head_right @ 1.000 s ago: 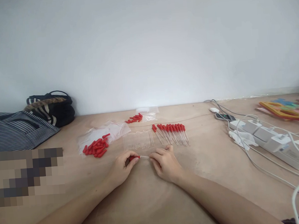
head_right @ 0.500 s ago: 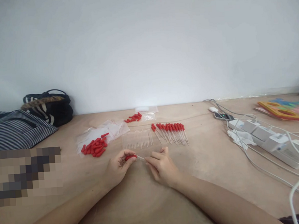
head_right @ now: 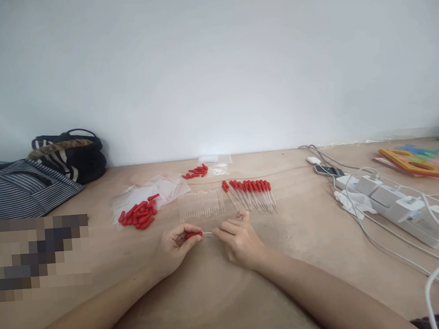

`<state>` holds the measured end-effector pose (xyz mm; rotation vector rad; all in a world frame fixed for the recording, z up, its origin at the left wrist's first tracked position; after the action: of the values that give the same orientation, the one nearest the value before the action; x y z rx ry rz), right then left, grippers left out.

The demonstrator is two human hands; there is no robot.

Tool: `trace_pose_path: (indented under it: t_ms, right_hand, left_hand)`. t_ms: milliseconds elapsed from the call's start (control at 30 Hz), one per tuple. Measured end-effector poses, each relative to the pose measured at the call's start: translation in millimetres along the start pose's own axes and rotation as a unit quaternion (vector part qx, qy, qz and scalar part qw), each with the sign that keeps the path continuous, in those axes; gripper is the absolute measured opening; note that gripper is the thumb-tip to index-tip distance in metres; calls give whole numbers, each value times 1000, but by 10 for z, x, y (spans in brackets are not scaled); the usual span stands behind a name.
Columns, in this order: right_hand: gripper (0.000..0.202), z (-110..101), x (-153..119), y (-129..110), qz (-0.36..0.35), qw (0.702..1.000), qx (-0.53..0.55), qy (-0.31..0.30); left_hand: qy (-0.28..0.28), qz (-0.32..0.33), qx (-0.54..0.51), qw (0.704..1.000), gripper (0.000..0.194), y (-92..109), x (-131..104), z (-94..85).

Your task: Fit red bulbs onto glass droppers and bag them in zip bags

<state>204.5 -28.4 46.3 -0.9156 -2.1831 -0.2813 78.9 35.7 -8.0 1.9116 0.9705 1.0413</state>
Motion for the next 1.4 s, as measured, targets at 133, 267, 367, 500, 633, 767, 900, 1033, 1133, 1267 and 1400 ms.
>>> trace_pose_path:
  t_ms: [133,267,367,500,633,767,900,1033,1133,1267,1400]
  right_hand:
    - [29,13,19,-21,-13,1000,-19,4]
    - [31,31,38,-37,-36,999,-26,9]
    - [29,20,48,-39,-49,998,-21,17]
    - [28,12,59,-7,-40,999,-18,10]
    - [22,24,61,51,-5,1000,-19,-4]
    - [21,44,58,53,11,1000,-13,-8]
    - [23,61,56,31,12,1000,-10,-11]
    - [22,79,57,19,15,999,-12,-28]
    - [18,131,75,103,45,996,-24,-71]
    - [19,160,118,586,195,972,-77,-103]
    - [22,163,88,1209,390,903,-150,-100]
  left_hand:
    - [0,12,41,999,13,29,-6,-4]
    - [-13,17,54,998,14,51,2,16]
    - [-32,16,44,998,14,52,11,39]
    - [-71,7,9,997,17,40,15,82]
    - [-56,-14,-40,998,24,0,23,41]
    - [-14,1,-19,1000,10,8,30,-25]
    - [-7,2,-21,1000,9,10,21,-24]
    - [-30,-19,-23,999,12,-4,19,12]
    - [-44,-16,13,999,22,36,31,-15]
    - [18,25,186,982,43,159,72,-278]
    - [66,60,288,953,28,210,107,-487]
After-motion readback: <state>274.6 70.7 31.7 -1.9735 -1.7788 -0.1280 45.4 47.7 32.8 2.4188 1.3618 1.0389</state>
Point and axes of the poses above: each hand's wrist, its own x-axis towards the middle knuckle, its own z-axis out of the palm, y = z × x, the point moved 9 cm from there along x, towards the middle knuckle, and after that the axes turned 1 degree about z, right-handed, at the moved point
